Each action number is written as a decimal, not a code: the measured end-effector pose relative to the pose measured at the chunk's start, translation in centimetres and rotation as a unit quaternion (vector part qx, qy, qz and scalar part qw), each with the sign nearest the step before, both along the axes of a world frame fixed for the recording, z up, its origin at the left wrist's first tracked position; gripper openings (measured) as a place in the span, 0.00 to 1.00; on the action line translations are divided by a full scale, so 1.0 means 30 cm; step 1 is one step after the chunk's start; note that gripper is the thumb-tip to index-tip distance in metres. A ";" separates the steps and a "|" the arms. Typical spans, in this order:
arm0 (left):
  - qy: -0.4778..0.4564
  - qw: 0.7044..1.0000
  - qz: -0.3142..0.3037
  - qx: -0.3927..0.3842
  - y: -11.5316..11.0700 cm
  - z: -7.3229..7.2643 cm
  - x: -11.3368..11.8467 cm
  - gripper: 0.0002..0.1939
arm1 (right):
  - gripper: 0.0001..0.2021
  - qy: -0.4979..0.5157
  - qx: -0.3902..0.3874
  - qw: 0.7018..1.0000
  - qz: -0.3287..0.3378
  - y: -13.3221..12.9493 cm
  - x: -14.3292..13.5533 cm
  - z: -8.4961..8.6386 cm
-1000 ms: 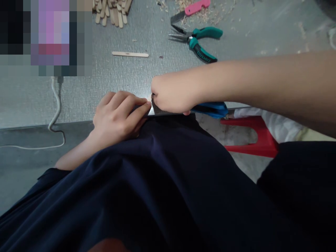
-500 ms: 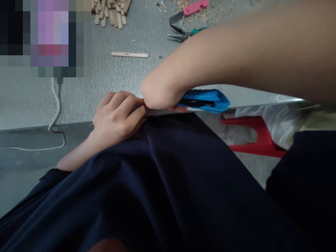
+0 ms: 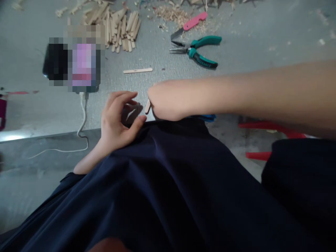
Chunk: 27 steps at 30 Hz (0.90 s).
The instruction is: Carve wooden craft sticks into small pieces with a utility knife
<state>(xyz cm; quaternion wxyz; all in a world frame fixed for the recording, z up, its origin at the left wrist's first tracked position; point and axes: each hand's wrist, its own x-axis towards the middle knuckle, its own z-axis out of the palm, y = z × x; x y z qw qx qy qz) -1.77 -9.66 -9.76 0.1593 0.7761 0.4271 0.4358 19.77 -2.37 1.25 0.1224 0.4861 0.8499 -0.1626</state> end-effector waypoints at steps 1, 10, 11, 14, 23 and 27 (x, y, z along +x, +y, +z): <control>-0.037 0.998 0.005 -0.042 0.006 0.013 -0.009 0.30 | 0.13 -0.046 0.005 0.998 0.053 -0.019 0.004 0.021; -0.094 0.922 -0.062 -0.370 0.112 0.305 0.014 0.15 | 0.19 0.012 0.187 0.975 0.122 -0.051 0.090 0.031; -0.076 0.927 -0.059 -0.363 0.129 0.328 0.031 0.13 | 0.19 0.020 0.208 0.971 0.118 -0.043 0.095 0.028; -0.056 0.943 -0.057 -0.322 0.195 0.358 0.075 0.13 | 0.19 0.041 0.254 0.963 0.083 -0.004 0.103 0.033; 0.026 0.991 0.000 -0.129 0.378 0.298 0.158 0.21 | 0.20 0.116 0.282 0.952 0.005 0.108 0.142 0.022; 0.015 0.990 0.033 -0.139 0.394 0.239 0.176 0.22 | 0.15 0.114 0.285 0.951 0.024 0.115 0.142 -0.023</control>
